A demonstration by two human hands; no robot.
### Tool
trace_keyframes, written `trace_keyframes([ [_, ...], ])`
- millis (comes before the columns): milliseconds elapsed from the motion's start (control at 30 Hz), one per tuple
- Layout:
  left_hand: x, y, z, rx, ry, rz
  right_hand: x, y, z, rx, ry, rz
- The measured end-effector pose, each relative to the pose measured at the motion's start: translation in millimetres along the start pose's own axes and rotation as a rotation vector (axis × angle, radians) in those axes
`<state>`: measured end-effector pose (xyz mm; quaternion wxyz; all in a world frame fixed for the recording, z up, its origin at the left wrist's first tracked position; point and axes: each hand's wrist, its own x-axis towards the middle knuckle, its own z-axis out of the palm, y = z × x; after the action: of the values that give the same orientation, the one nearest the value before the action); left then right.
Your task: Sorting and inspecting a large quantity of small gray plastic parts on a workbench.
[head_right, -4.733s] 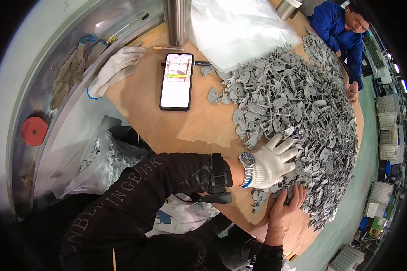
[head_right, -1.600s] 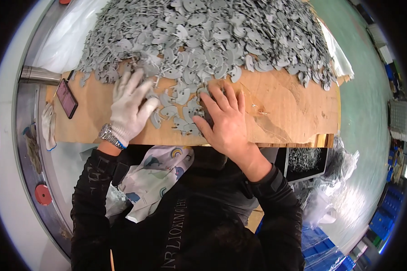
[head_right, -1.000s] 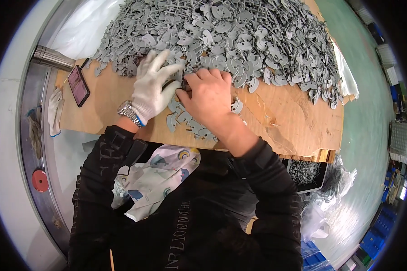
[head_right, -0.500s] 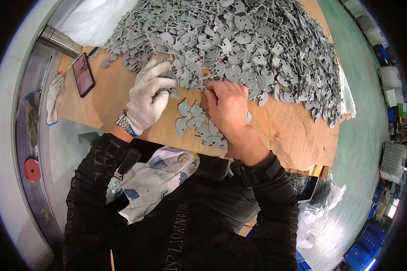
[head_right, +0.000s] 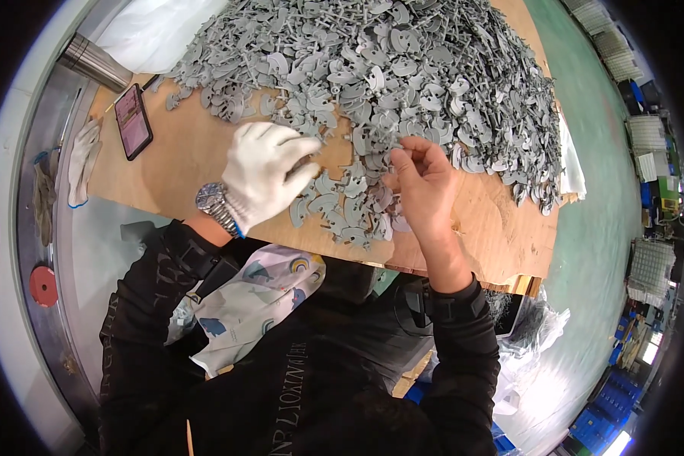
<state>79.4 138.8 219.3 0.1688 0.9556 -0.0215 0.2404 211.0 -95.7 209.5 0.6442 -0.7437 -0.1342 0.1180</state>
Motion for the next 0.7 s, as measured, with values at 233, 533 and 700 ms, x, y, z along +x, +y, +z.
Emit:
trace_keyframes([
  [233,38.0,12.8,5.7,0.301,-0.372,-0.079,18.1,-2.1,-19.4,-0.093,0.042,-0.07],
  [533,35.3,0.9,11.4,0.235,-0.419,-0.113,17.3,-9.9,18.1,-0.776,-0.187,-0.637],
  [700,26.1,-5.5,21.2,0.195,-0.266,-0.098,6.8,-4.9,11.9,-0.953,-0.277,-0.729],
])
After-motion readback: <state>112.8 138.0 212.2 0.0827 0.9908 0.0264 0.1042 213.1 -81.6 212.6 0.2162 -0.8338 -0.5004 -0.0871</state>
